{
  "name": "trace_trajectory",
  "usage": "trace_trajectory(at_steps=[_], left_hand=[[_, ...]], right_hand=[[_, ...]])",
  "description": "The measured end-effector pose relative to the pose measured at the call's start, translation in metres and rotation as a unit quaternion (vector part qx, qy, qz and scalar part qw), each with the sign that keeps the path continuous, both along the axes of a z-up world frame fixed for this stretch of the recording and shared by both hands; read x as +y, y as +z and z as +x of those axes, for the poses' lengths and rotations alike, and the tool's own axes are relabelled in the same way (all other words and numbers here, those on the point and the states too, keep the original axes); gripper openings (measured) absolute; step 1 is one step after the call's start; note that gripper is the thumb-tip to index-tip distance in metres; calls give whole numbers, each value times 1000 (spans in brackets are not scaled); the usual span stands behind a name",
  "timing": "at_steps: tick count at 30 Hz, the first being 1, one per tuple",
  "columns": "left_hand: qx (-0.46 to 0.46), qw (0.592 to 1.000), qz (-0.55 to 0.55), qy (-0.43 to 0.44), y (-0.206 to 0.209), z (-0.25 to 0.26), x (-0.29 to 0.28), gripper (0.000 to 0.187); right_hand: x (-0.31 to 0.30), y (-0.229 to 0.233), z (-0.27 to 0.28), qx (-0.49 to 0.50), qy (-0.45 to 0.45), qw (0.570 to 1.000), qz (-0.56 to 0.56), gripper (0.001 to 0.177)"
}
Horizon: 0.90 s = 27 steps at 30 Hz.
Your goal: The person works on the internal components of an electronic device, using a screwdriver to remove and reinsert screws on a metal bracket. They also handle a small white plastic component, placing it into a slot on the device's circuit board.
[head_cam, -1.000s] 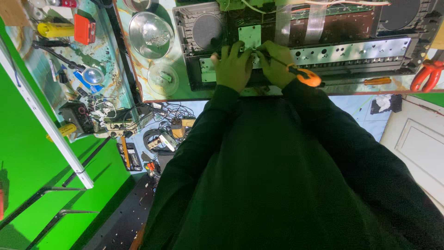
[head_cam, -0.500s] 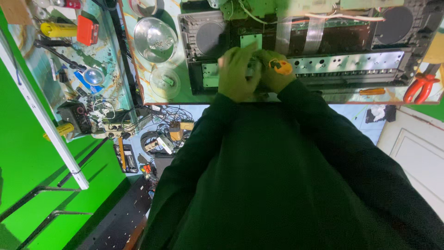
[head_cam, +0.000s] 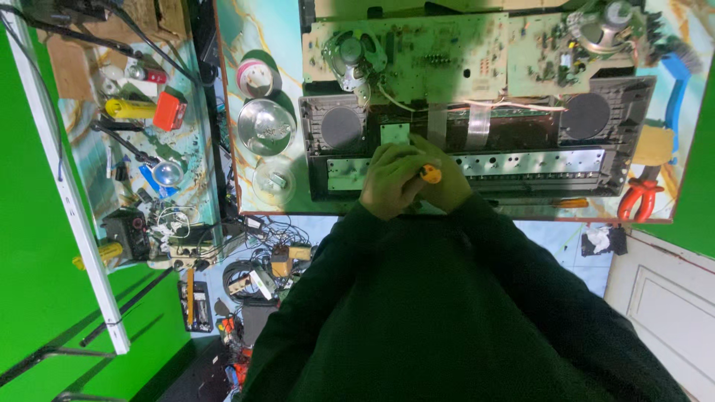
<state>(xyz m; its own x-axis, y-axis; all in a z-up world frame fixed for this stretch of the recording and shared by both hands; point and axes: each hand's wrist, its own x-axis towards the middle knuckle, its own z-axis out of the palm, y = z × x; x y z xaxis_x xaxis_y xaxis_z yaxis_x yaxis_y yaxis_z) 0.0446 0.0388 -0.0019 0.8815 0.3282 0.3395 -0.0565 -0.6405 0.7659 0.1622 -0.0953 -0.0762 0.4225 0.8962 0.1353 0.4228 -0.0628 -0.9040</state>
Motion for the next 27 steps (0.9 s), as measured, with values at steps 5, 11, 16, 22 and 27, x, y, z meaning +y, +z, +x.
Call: trace_trajectory(at_steps=[5, 11, 16, 22, 27], left_hand=[[4, 999, -18, 37, -2, -1, -5, 34], [-8, 998, -62, 20, -9, -3, -9, 24], [-9, 997, -21, 79, -12, -5, -13, 38], [-6, 994, -25, 109, -20, -3, -11, 36], [23, 997, -45, 52, 2, -3, 4, 34]], right_hand=[[-24, 92, 2, -86, -94, 992, 10, 39], [-13, 145, -5, -165, -65, 980, 95, 41], [-3, 142, -17, -63, -165, 983, 48, 31], [3, 135, -8, -48, -153, 982, 99, 25], [8, 142, 7, -70, -104, 984, 126, 21]])
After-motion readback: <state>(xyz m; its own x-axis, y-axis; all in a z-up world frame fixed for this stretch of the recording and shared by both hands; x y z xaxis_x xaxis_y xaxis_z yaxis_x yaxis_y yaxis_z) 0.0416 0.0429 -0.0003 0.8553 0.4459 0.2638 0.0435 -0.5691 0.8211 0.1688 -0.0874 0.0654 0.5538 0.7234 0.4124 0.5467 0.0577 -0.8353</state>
